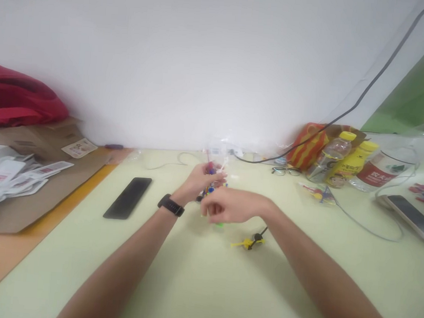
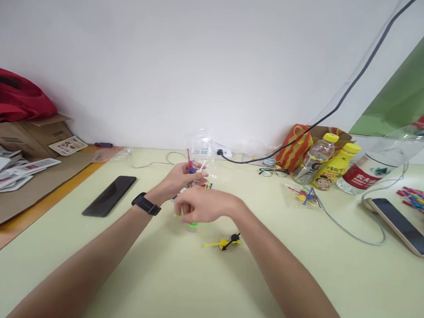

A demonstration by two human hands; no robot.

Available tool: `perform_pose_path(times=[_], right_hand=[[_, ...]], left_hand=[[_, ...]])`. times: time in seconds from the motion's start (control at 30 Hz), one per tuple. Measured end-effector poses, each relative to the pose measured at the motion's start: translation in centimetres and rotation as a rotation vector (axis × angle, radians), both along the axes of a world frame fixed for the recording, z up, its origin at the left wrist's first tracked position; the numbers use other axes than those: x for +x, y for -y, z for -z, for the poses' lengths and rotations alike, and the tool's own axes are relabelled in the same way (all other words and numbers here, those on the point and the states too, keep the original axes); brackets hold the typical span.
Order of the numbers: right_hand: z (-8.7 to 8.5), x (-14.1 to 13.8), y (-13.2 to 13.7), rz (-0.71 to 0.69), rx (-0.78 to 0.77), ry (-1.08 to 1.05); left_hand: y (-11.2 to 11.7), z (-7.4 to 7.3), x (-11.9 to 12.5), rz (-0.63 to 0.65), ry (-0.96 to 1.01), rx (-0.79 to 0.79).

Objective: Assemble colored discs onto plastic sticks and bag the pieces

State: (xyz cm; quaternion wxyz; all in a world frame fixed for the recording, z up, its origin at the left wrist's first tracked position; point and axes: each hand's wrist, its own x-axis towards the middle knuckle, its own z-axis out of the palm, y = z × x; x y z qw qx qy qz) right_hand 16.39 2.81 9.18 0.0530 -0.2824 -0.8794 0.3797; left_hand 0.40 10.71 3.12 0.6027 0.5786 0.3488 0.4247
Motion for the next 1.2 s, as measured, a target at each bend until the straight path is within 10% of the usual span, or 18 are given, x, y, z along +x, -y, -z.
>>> perform_pose_path(times=[0.2, 0.4, 1.2], right_hand=[[-5.2, 5.6, 0.3, 0.485, 0.321, -0.549], [-5.1, 8.8, -1.0, 0.941, 0.677, -0.721], [-3.9, 7.0, -1.0, 0.822, 0.830, 0.239]], left_hand=[[1.7, 2.2, 2.2, 0.088, -0.080, 0.101], [3.9, 4.2, 4.6, 0.104, -0.170, 0.139], [4.8, 4.3, 5.6, 0.015, -0.211, 0.236]])
